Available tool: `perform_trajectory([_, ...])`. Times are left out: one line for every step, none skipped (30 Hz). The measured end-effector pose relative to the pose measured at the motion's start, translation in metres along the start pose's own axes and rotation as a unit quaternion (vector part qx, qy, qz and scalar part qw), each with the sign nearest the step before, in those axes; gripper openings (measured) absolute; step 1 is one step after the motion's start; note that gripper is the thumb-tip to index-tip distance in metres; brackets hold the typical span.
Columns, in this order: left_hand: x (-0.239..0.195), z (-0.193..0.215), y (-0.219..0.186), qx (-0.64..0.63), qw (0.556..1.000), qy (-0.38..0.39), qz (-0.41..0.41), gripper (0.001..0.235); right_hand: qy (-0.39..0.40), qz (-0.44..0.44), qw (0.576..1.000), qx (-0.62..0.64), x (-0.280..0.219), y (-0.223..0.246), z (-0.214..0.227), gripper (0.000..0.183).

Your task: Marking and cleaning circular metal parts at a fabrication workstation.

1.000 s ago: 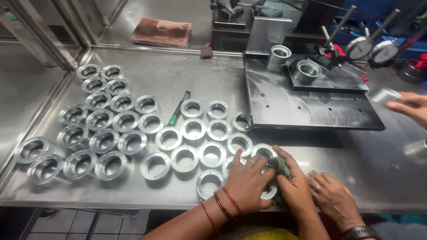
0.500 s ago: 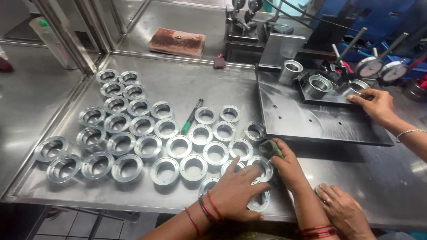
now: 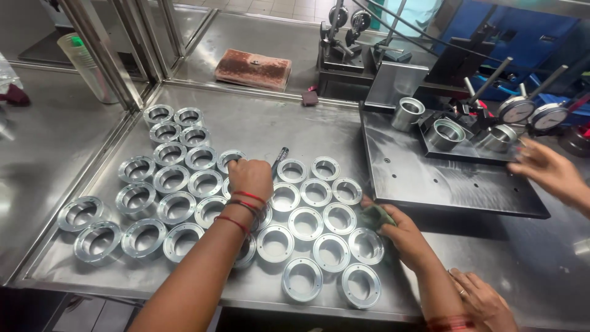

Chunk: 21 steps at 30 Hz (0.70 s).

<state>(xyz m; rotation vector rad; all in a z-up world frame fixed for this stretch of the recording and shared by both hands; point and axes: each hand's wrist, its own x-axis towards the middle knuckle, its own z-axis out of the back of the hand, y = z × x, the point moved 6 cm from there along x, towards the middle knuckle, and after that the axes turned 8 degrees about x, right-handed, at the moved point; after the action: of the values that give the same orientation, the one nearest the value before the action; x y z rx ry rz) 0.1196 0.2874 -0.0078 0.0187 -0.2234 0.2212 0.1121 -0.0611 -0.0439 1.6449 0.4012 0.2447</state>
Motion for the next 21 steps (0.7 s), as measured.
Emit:
perform_trajectory([0.009, -0.015, 0.005, 0.014, 0.999, 0.030, 0.017, 0.013, -0.005, -0.012, 1.000, -0.029, -0.007, 0.010, -0.005, 0.058])
perform_trajectory([0.016, -0.016, 0.005, 0.014, 0.999, 0.029, 0.018, 0.013, -0.004, -0.011, 1.000, -0.029, -0.014, 0.007, 0.002, 0.058])
perform_trajectory([0.019, -0.021, 0.008, 0.000, 0.999, 0.050, 0.018, 0.014, -0.051, 0.031, 0.990, -0.126, -0.022, 0.008, 0.013, 0.056])
perform_trajectory([0.022, -0.027, 0.011, -0.013, 0.997, 0.072, 0.018, 0.015, -0.098, 0.072, 0.968, -0.221, -0.031, 0.010, 0.023, 0.055])
perform_trajectory([0.021, -0.022, 0.015, -0.013, 0.997, 0.074, 0.023, 0.015, -0.093, 0.070, 0.968, -0.222, -0.040, 0.015, 0.018, 0.055])
perform_trajectory([0.020, -0.015, 0.021, -0.064, 0.995, 0.059, 0.049, 0.014, -0.135, 0.069, 0.956, -0.250, -0.052, 0.023, 0.019, 0.051])
perform_trajectory([0.020, -0.009, 0.025, -0.114, 0.990, 0.044, 0.073, 0.017, -0.178, 0.069, 0.942, -0.277, -0.065, 0.031, 0.020, 0.047])
perform_trajectory([0.019, -0.012, 0.032, -0.114, 0.990, 0.046, 0.075, 0.017, -0.176, 0.067, 0.942, -0.278, -0.067, 0.034, 0.015, 0.047])
perform_trajectory([0.020, -0.015, 0.037, -0.130, 0.987, 0.041, 0.085, 0.018, -0.166, 0.065, 0.905, -0.386, -0.069, 0.040, 0.009, 0.047])
perform_trajectory([0.021, -0.017, 0.043, -0.146, 0.984, 0.037, 0.094, 0.019, -0.152, 0.062, 0.856, -0.490, -0.071, 0.045, 0.003, 0.052])
perform_trajectory([0.016, -0.020, 0.044, -0.147, 0.984, 0.039, 0.095, 0.019, -0.150, 0.060, 0.856, -0.492, -0.071, 0.045, -0.003, 0.052])
perform_trajectory([0.013, -0.019, 0.044, -0.193, 0.978, 0.016, 0.077, 0.019, -0.149, 0.102, 0.824, -0.537, -0.073, 0.050, -0.014, 0.052])
perform_trajectory([0.011, -0.017, 0.047, -0.236, 0.970, -0.011, 0.059, 0.019, -0.146, 0.148, 0.789, -0.578, -0.071, 0.055, -0.026, 0.054])
perform_trajectory([-0.002, 0.002, 0.045, -0.235, 0.970, -0.011, 0.061, 0.019, -0.144, 0.149, 0.789, -0.578, -0.066, 0.061, -0.045, 0.054])
perform_trajectory([-0.017, 0.016, 0.042, -0.367, 0.927, 0.006, 0.078, 0.020, -0.135, 0.185, 0.829, -0.510, -0.063, 0.070, -0.064, 0.046])
perform_trajectory([-0.031, 0.030, 0.038, -0.491, 0.866, 0.022, 0.092, 0.021, -0.127, 0.220, 0.862, -0.438, -0.061, 0.079, -0.082, 0.038])
perform_trajectory([-0.049, 0.038, 0.029, -0.492, 0.865, 0.023, 0.095, 0.021, -0.124, 0.219, 0.862, -0.440, -0.054, 0.076, -0.094, 0.038])
perform_trajectory([-0.065, 0.053, 0.015, -0.535, 0.844, -0.012, 0.035, 0.021, -0.070, 0.119, 0.956, -0.259, -0.043, 0.059, -0.102, 0.041])
perform_trajectory([-0.084, 0.068, 0.002, -0.574, 0.817, -0.046, -0.024, 0.021, -0.013, 0.010, 0.998, -0.064, -0.034, 0.041, -0.117, 0.045])
perform_trajectory([-0.101, 0.065, -0.004, -0.575, 0.816, -0.046, -0.021, 0.021, -0.011, 0.007, 0.998, -0.065, -0.032, 0.038, -0.127, 0.045])
perform_trajectory([-0.120, 0.073, -0.013, -0.558, 0.820, -0.092, -0.090, 0.021, 0.030, -0.042, 0.994, 0.101, -0.030, 0.028, -0.142, 0.042])
